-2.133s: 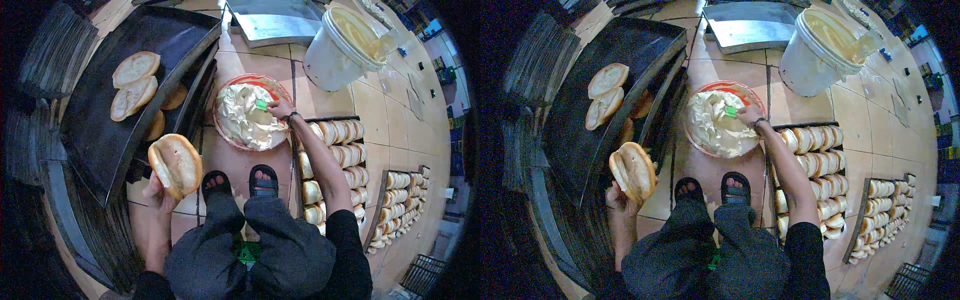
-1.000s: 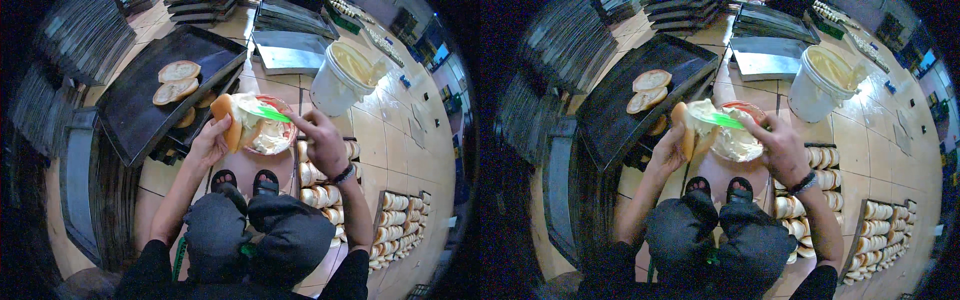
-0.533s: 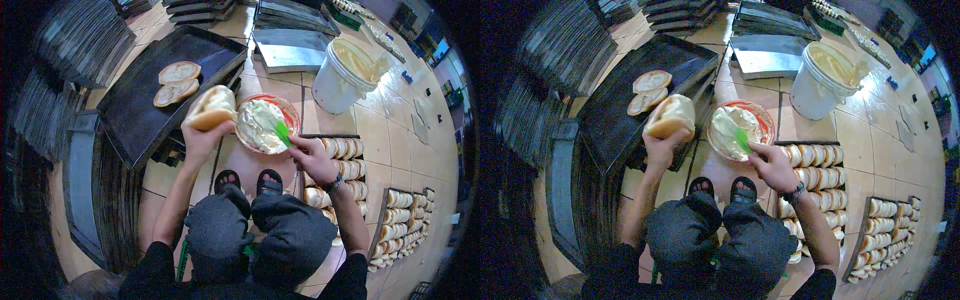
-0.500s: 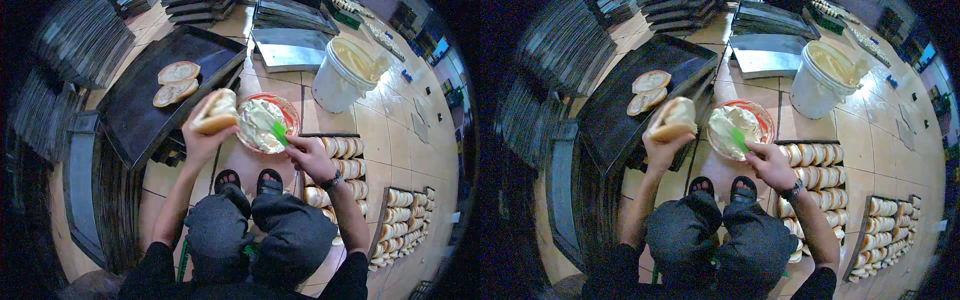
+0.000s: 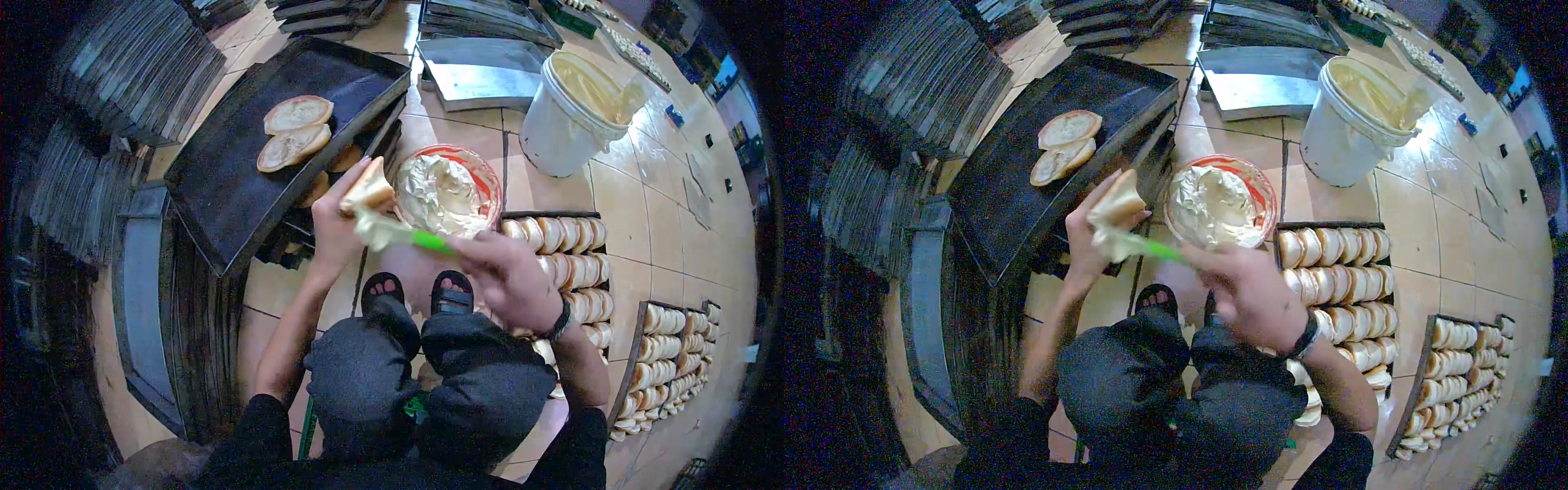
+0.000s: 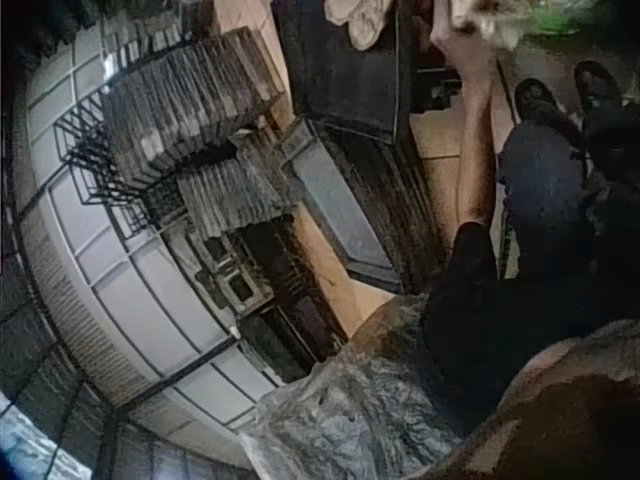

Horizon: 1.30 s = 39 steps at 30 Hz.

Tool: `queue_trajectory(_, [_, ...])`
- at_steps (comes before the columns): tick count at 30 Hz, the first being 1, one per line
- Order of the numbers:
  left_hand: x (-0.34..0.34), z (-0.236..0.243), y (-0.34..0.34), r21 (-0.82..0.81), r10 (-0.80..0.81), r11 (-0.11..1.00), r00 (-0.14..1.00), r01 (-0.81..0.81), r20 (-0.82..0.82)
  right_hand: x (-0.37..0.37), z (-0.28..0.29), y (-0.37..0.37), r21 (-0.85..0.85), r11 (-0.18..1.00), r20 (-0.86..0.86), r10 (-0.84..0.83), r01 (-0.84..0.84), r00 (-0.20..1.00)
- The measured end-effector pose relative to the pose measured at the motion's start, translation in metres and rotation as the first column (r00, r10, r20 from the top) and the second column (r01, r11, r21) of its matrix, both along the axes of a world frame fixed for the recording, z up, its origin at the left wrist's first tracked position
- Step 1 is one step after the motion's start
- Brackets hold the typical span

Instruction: The person spreads a white cream-like substance onto the inside of sliced bread rolls using a green spatula, handling one roll at a time from a tray. The person periodically moves trays of rolls around on the floor and picks up new unsliced bread rolls from a separate tray to continue the process.

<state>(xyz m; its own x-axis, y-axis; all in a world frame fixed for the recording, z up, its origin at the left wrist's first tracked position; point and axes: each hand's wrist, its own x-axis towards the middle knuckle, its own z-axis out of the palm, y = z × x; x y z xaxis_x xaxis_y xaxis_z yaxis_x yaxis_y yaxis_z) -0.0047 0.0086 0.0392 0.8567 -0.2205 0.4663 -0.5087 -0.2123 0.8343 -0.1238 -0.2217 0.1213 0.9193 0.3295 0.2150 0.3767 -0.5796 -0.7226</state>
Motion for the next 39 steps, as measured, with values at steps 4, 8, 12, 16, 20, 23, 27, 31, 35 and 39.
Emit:
queue_trajectory(4, [-0.006, 0.004, 0.014, -0.549, -0.288, 0.825, 0.737, -0.132, -0.611, 0.025, -0.113, -0.043, 0.025, 0.916, -0.025, -0.400, 0.401, 0.916])
queue_trajectory(8, [-0.001, -0.003, 0.008, -0.794, -0.615, 0.534, 0.511, -0.290, -0.601, 0.009, -0.301, -0.067, -0.244, 0.726, 0.216, -0.605, 0.643, 0.766])
queue_trajectory(12, [0.017, -0.029, 0.014, -0.874, -0.860, 0.486, 0.172, -0.009, -0.480, -0.052, -0.345, -0.083, -0.332, 0.748, 0.010, -0.606, 0.574, 0.796])
queue_trajectory(16, [-0.009, -0.026, -0.010, -0.334, -0.313, 0.940, 0.550, 0.065, -0.774, -0.095, -0.235, -0.065, -0.114, 0.750, -0.278, -0.653, 0.651, 0.704])
queue_trajectory(20, [-0.009, -0.047, -0.051, -0.299, -0.418, 0.904, 0.477, 0.306, -0.773, -0.048, -0.135, -0.057, 0.427, 0.701, -0.322, -0.472, 0.571, 0.821])
queue_trajectory(23, [-0.018, -0.040, -0.102, -0.347, -0.517, 0.828, 0.361, 0.440, -0.776, -0.048, -0.114, -0.048, 0.245, 0.620, 0.240, -0.784, 0.746, 0.573])
queue_trajectory(27, [-0.030, -0.031, -0.136, -0.528, -0.689, 0.657, 0.144, 0.538, -0.710, -0.078, -0.115, -0.061, 0.405, 0.461, -0.165, -0.813, 0.790, 0.559])
queue_trajectory(31, [-0.048, -0.003, -0.146, -0.322, -0.696, 0.501, 0.152, 0.804, -0.702, -0.155, -0.092, -0.115, 0.231, 0.597, -0.399, -0.662, 0.769, 0.634])
queue_trajectory(35, [-0.032, -0.006, -0.104, -0.244, -0.656, 0.557, 0.241, 0.794, -0.715, -0.250, -0.122, -0.148, -0.121, 0.357, 0.048, -0.930, 0.926, 0.364])
queue_trajectory(39, [-0.030, -0.011, -0.068, -0.209, -0.567, 0.690, 0.337, 0.693, -0.752, -0.330, -0.178, -0.163, -0.300, 0.221, -0.100, -0.975, 0.928, 0.200])
